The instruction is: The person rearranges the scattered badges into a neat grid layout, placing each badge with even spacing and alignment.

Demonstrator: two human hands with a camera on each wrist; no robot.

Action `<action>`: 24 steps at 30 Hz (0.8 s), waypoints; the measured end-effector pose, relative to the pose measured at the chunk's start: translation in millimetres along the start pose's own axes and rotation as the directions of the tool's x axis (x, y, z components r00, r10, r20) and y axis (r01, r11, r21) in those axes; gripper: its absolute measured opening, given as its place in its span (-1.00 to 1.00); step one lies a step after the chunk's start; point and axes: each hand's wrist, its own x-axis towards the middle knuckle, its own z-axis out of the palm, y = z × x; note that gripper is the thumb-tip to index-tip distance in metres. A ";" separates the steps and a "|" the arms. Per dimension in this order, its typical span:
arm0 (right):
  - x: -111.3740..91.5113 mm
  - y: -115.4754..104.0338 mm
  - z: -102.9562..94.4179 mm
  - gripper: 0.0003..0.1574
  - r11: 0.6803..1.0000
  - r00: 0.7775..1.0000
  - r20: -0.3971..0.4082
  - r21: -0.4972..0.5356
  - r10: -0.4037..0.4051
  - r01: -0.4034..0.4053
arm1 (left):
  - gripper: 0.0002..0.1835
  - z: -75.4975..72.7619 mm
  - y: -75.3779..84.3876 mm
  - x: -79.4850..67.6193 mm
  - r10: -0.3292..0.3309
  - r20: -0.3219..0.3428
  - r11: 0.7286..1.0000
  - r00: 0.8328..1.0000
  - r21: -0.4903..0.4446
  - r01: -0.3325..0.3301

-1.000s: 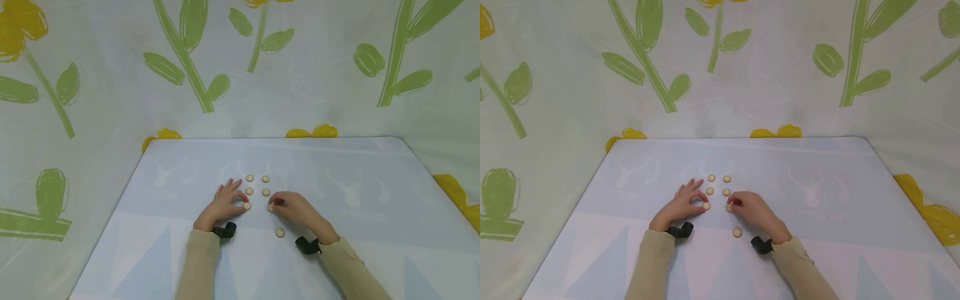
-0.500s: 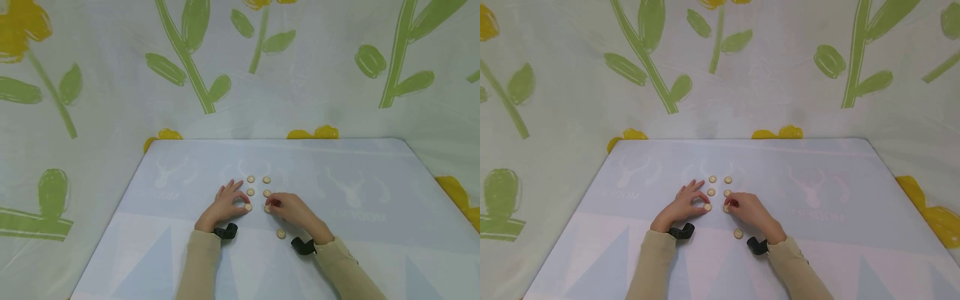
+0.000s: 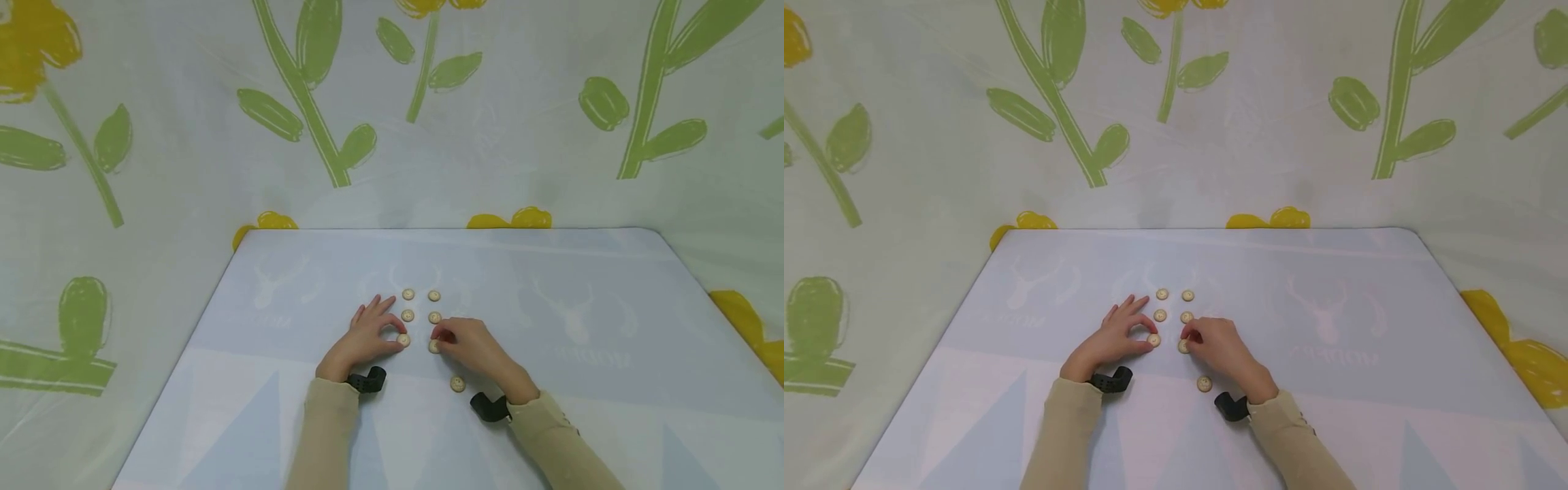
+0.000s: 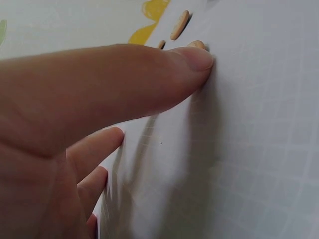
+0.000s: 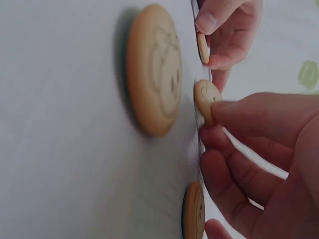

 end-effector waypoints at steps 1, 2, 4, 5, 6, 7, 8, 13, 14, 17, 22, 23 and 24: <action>-0.1 -0.4 0.2 -0.91 1.000 1.000 -0.002 0.000 0.011 -0.011 | -0.84 0.3 -0.1 0.2 0.004 -0.002 1.000 1.000 0.001 -0.004; -0.1 -0.8 0.5 -0.91 1.000 1.000 -0.004 -0.003 0.023 -0.023 | -0.84 0.4 -0.2 0.4 0.001 -0.001 1.000 1.000 0.002 -0.001; -0.2 -1.2 0.9 -0.91 0.999 0.999 -0.009 -0.009 0.038 -0.038 | -0.84 0.8 -0.1 0.7 0.001 -0.003 1.000 1.000 0.001 -0.001; -0.3 -1.6 0.8 -0.91 0.999 0.999 -0.014 -0.010 0.041 -0.041 | -0.84 1.1 -0.1 0.9 -0.001 -0.004 1.000 1.000 0.000 0.001; -0.5 -1.8 0.8 -0.91 0.999 0.999 -0.017 -0.012 0.042 -0.043 | -0.84 1.6 -0.3 1.1 -0.004 -0.003 1.000 1.000 0.000 0.004; -0.7 -1.9 0.7 -0.91 0.999 0.999 -0.022 -0.013 0.042 -0.043 | -0.84 2.0 -0.5 1.4 -0.004 -0.004 1.000 1.000 0.001 0.004; -1.0 -1.8 0.7 -0.91 0.999 0.999 -0.024 -0.018 0.041 -0.042 | -0.84 2.4 -0.5 1.7 -0.007 -0.003 1.000 1.000 0.000 0.007; -1.6 -2.1 0.2 -0.94 0.999 0.999 -0.017 -0.009 0.044 -0.044 | -0.84 3.3 -2.4 1.4 0.011 -0.014 1.000 1.000 -0.012 -0.012; -1.6 -1.9 0.2 -0.94 0.999 0.999 -0.014 -0.010 0.046 -0.046 | -0.84 3.4 -2.9 1.4 0.026 -0.022 0.999 0.999 -0.018 -0.027; -1.7 -0.7 -0.3 -0.94 0.999 0.999 -0.002 -0.011 0.049 -0.049 | -0.84 3.8 -3.7 1.3 0.050 -0.036 0.998 0.998 -0.030 -0.051; -1.1 2.7 -1.3 -0.82 0.999 0.999 0.035 -0.053 -0.004 0.006 | -0.84 2.9 -2.9 2.4 0.029 -0.024 0.999 0.999 -0.022 -0.029; -0.8 3.3 -1.4 -0.80 0.997 0.999 0.042 -0.068 -0.020 0.023 | -0.84 2.7 -2.7 2.6 0.026 -0.022 0.999 0.999 -0.019 -0.026; -0.6 3.7 -1.4 -0.78 0.996 0.998 0.044 -0.080 -0.037 0.041 | -0.84 2.6 -2.9 2.7 0.018 -0.017 1.000 1.000 -0.014 -0.018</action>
